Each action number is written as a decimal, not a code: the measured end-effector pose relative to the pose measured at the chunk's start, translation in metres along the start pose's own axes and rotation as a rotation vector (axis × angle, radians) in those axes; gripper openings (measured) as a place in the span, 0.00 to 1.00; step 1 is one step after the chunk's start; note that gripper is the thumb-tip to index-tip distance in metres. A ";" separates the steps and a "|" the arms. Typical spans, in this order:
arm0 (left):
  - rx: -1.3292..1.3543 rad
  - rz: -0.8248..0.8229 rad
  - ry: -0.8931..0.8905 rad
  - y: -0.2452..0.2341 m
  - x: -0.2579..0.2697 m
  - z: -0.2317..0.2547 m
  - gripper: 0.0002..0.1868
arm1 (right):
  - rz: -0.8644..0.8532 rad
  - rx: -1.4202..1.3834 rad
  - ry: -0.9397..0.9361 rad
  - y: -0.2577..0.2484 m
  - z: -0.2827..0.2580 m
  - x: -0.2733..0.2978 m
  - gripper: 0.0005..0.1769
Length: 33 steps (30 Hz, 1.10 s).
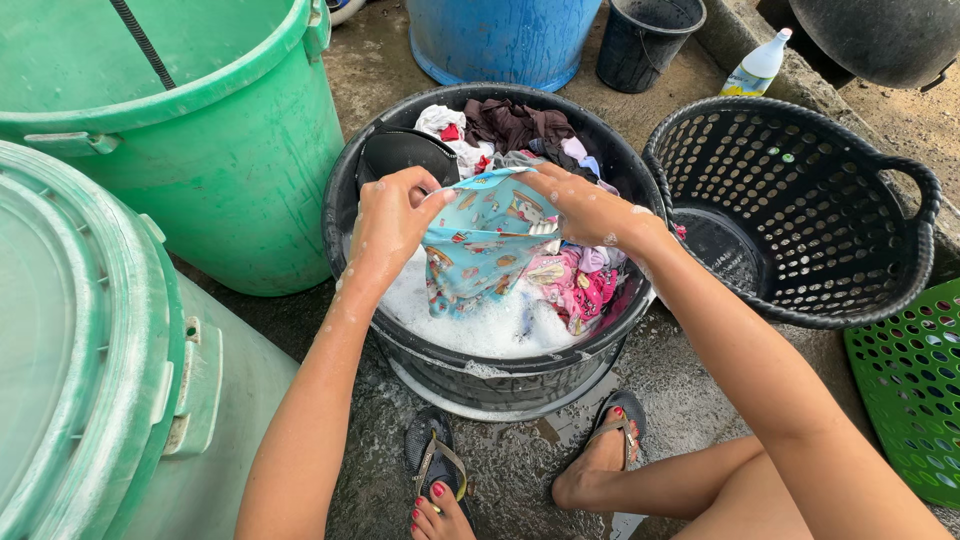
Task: The person washes clothes by hand in a basin of soapy water, scrubbing individual items with a bar of soap before placing them back into the basin.
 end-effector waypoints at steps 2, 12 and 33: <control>-0.242 0.235 0.198 0.002 0.000 -0.002 0.09 | -0.044 0.005 0.001 0.000 -0.001 0.001 0.45; -0.655 0.256 0.297 0.021 0.005 0.001 0.09 | -0.050 -0.053 -0.045 0.001 -0.020 0.014 0.52; 1.720 -0.221 -0.403 0.112 0.003 -0.123 0.12 | 0.617 -1.718 0.098 0.110 -0.028 -0.042 0.14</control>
Point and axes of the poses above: each hand's wrist, its own x-axis away from the middle knuckle, its own y-axis out of the palm, z = x × y, the point moved 1 cm from there along -x, towards the middle knuckle, and after that the axes turned 2 degrees about y, right-handed, at the moved point
